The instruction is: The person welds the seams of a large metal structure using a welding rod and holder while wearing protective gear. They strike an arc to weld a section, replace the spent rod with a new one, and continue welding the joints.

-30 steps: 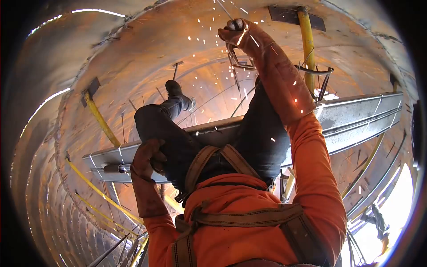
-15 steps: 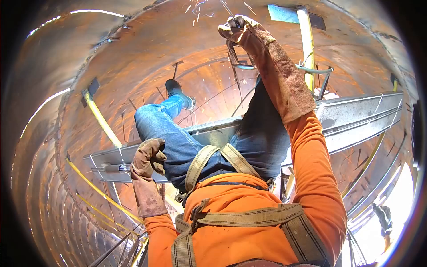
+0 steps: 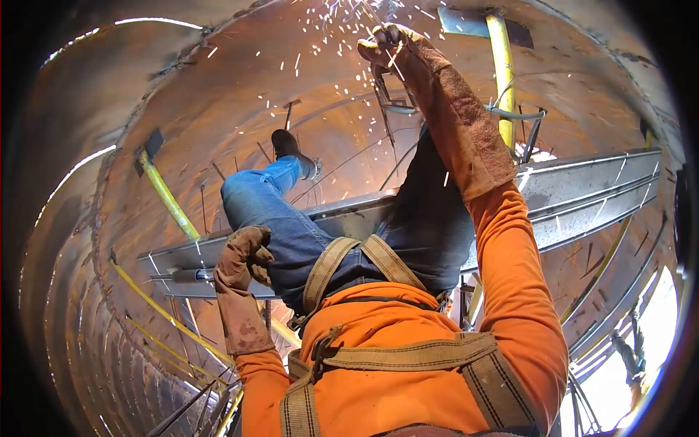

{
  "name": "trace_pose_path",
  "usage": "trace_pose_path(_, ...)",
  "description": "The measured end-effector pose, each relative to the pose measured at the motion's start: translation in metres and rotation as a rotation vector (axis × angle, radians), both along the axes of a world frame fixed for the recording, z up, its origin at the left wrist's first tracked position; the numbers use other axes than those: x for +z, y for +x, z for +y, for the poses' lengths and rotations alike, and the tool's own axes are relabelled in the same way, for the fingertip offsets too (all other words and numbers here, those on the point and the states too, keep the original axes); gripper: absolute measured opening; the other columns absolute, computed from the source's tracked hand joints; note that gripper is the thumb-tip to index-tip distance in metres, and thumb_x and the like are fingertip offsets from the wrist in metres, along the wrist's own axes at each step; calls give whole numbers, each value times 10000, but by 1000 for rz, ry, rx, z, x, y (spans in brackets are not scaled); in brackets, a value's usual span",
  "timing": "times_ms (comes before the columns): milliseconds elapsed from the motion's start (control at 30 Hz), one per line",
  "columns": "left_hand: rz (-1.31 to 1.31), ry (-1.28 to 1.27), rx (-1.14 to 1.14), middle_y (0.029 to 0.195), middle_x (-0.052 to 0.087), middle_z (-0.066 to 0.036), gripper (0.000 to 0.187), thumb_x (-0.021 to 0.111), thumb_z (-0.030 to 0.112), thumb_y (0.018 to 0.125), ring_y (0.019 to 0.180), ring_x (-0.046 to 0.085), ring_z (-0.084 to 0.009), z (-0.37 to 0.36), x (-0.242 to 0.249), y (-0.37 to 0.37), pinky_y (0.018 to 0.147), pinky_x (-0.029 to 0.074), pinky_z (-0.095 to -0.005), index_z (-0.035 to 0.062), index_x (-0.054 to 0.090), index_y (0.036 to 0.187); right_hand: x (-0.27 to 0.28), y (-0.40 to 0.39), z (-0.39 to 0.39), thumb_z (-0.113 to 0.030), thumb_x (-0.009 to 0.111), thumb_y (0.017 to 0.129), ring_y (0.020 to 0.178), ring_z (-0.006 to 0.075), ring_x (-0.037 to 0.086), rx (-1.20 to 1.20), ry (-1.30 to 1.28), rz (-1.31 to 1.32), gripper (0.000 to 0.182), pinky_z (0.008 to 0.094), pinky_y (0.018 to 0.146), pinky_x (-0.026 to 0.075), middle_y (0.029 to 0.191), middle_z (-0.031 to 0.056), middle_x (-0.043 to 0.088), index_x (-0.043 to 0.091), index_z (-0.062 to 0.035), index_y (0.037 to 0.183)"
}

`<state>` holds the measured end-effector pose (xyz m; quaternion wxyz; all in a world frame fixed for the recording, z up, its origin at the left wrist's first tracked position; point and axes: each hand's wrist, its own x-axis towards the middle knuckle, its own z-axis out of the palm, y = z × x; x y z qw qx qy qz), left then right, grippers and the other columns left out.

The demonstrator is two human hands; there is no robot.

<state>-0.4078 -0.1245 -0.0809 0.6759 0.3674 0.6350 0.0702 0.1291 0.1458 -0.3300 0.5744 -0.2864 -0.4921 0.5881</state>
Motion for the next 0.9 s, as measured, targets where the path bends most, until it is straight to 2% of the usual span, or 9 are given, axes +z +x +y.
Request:
trace_pose_path(67, -58, -71, 92, 900, 716, -103, 335, 513, 246, 1095, 760, 683, -181, 5, 2, 4, 642, 569, -298, 3, 650, 1282, 0, 6, 11, -171, 673, 968, 1059, 245, 622, 42, -43, 94, 142, 383, 941, 560, 1027, 84, 595, 614, -166, 1097)
trace_pose_path(167, -11, -40, 103, 830, 704, -89, 363, 513, 296, 1093, 716, 669, -180, 4, 4, 12, 584, 549, -295, 12, 672, 1253, 108, 6, -275, -148, 682, 965, 1051, 242, 626, 104, -109, 235, 127, 387, 941, 562, 1015, 82, 599, 607, -147, 1068)
trace_pose_path(233, 15, -23, 91, 810, 698, -87, 369, 523, 307, 1087, 696, 662, -182, 4, 7, 16, 562, 538, -298, 8, 676, 1239, 116, 19, -293, -132, 688, 963, 1046, 240, 628, 145, -154, 329, 121, 389, 941, 564, 1007, 80, 601, 602, -135, 1048)
trace_pose_path(400, 17, -27, 115, 842, 708, -77, 273, 577, 213, 1060, 746, 691, -156, 9, 19, 27, 659, 567, -301, 8, 680, 1209, 86, 4, -182, -93, 702, 957, 1032, 234, 634, 248, -266, 561, 120, 395, 942, 568, 987, 76, 607, 591, -104, 999)
trace_pose_path(467, 60, -148, 200, 781, 703, -98, 362, 605, 313, 1011, 585, 644, -184, 18, 36, 45, 514, 543, -342, 8, 681, 1192, 51, -21, -65, -78, 708, 955, 1027, 232, 636, 287, -312, 656, 125, 397, 942, 570, 979, 75, 610, 586, -92, 980)
trace_pose_path(600, 38, -171, 247, 708, 686, -115, 446, 604, 402, 962, 410, 560, -222, 16, 30, 44, 357, 481, -379, 20, 679, 1180, 110, -33, -95, -153, 553, 1035, 879, 274, 558, 210, -803, 904, 200, 412, 912, 496, 904, 88, 560, 546, -49, 864)
trace_pose_path(667, 38, -149, 217, 717, 687, -120, 459, 602, 412, 960, 420, 564, -224, 16, 33, 45, 363, 480, -376, 21, 677, 1190, 133, -47, -97, -91, 557, 1017, 819, 224, 545, 26, -767, 256, 208, 346, 816, 486, 836, 63, 574, 553, -68, 811)
trace_pose_path(767, 31, -127, 173, 743, 691, -130, 483, 596, 427, 958, 442, 570, -229, 16, 37, 45, 381, 484, -374, 23, 673, 1212, 141, -45, -110, -127, 667, 978, 763, 168, 546, 66, -639, 552, 190, 292, 754, 478, 843, 20, 583, 577, -70, 821)
trace_pose_path(900, -11, -123, 146, 783, 695, -147, 511, 582, 443, 953, 471, 574, -235, 13, 32, 40, 412, 495, -375, 28, 670, 1239, 190, -54, -121, -272, 801, 897, 745, 148, 586, -231, -587, -4, 247, 318, 712, 486, 848, 20, 645, 642, -97, 826)
